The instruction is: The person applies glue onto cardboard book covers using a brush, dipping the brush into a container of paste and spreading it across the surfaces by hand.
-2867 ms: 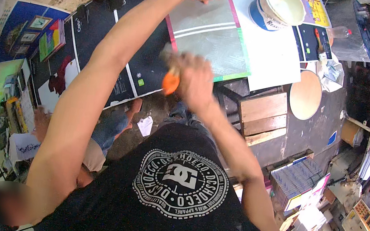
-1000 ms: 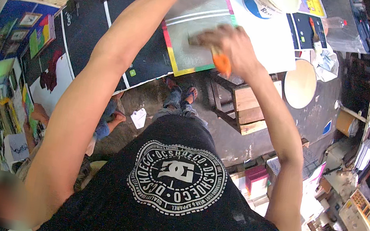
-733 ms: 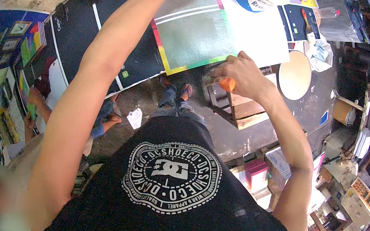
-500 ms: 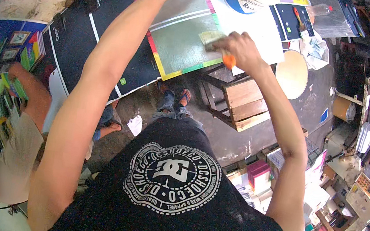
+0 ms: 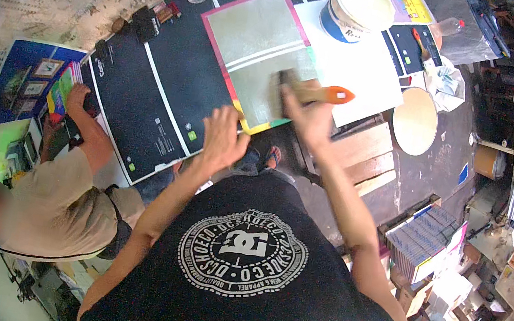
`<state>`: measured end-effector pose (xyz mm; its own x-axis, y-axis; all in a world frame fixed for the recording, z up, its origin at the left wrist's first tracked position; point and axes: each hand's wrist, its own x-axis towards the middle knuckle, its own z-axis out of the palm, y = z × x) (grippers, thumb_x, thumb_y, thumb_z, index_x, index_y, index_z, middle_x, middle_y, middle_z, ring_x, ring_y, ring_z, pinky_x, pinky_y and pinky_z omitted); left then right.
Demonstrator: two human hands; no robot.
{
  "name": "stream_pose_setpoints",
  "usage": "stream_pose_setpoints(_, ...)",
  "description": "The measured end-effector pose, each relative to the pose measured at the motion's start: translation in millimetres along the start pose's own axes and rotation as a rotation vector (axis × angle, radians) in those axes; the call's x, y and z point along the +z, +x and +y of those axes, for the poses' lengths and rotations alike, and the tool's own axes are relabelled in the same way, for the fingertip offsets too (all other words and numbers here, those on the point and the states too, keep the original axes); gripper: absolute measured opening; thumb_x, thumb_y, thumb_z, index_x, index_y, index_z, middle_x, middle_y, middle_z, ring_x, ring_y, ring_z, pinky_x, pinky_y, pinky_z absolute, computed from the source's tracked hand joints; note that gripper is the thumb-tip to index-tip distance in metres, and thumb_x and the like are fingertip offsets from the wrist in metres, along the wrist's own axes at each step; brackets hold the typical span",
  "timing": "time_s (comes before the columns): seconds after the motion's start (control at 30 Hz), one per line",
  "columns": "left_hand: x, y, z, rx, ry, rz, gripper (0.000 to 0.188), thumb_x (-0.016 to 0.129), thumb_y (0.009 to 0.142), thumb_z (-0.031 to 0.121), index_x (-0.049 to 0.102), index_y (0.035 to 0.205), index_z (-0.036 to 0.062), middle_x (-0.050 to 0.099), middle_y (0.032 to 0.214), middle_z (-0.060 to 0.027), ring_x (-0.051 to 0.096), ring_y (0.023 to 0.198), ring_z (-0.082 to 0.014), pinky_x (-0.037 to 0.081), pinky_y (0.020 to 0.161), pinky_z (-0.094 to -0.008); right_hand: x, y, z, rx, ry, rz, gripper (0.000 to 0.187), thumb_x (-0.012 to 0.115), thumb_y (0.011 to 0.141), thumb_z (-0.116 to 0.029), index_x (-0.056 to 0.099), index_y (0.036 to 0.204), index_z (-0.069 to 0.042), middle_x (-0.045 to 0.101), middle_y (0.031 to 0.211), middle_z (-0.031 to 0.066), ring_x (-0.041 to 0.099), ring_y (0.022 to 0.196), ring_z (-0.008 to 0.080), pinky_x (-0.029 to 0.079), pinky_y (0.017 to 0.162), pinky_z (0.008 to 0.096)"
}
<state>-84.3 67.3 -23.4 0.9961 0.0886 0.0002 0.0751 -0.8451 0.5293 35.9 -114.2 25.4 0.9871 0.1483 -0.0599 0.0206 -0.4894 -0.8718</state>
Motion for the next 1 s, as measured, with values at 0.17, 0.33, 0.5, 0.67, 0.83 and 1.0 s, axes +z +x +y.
stream_pose_setpoints(0.17,-3.5,-4.9,5.3,0.037,0.076,-0.068,0.039,0.064,0.079,0.028,0.061,0.104,-0.0012,0.057,0.107,-0.0151,0.054,0.104,-0.0316,0.037,0.085,-0.0531,49.7,-5.9,42.9,-0.187,-0.117,-0.032,0.029,0.075,0.083,-0.026,0.067,0.092,0.0,0.067,0.077,0.0172,0.068,0.074,0.0307,0.053,0.068,0.0403)
stream_pose_setpoints(0.33,-10.3,-0.4,6.7,-0.03,0.122,-0.236,0.05,0.065,0.084,0.041,0.064,0.112,-0.0003,0.06,0.12,-0.0153,0.054,0.114,-0.0306,0.037,0.092,-0.0565,-52.6,44.1,58.0,0.065,-0.355,0.241,0.046,0.074,0.085,-0.043,0.074,0.09,0.003,0.072,0.074,0.0203,0.074,0.072,0.0283,0.056,0.065,0.0397)
stream_pose_setpoints(0.5,-16.9,28.0,7.4,-0.078,0.082,-0.167,0.055,0.071,0.08,0.043,0.063,0.112,-0.0007,0.058,0.115,-0.0143,0.053,0.114,-0.0302,0.038,0.09,-0.0552,-27.2,93.3,23.1,-0.194,-0.043,0.33,0.035,0.075,0.085,-0.033,0.07,0.081,0.001,0.07,0.068,0.0118,0.069,0.064,0.0168,0.054,0.061,0.035)
stream_pose_setpoints(0.67,-7.6,54.1,20.0,-0.121,0.195,-0.167,0.078,0.078,0.068,0.049,0.056,0.12,-0.0038,0.053,0.12,-0.0175,0.051,0.115,-0.0309,0.038,0.091,-0.0525,104.0,116.9,16.8,-0.268,-0.076,-0.042,0.037,0.072,0.087,-0.039,0.066,0.084,-0.002,0.068,0.07,0.0142,0.069,0.067,0.0275,0.053,0.063,0.0394)
stream_pose_setpoints(0.83,-4.9,61.4,31.5,-0.288,0.207,-0.227,0.083,0.078,0.064,0.05,0.055,0.121,-0.0043,0.052,0.122,-0.0174,0.05,0.118,-0.0318,0.037,0.092,-0.0522,44.5,156.7,13.3,-0.083,-0.144,-0.123,0.044,0.071,0.085,-0.043,0.068,0.073,-0.001,0.067,0.062,0.0168,0.071,0.062,0.0319,0.054,0.059,0.0432)
stream_pose_setpoints(1.0,-3.4,66.0,37.6,-0.382,0.17,-0.271,0.083,0.082,0.063,0.045,0.052,0.124,-0.0033,0.05,0.126,-0.0169,0.048,0.122,-0.0324,0.035,0.098,-0.0593,-21.0,208.5,33.0,-0.289,-0.388,-0.087,0.038,0.072,0.087,-0.039,0.072,0.079,-0.002,0.069,0.066,0.0144,0.07,0.061,0.024,0.054,0.059,0.039)
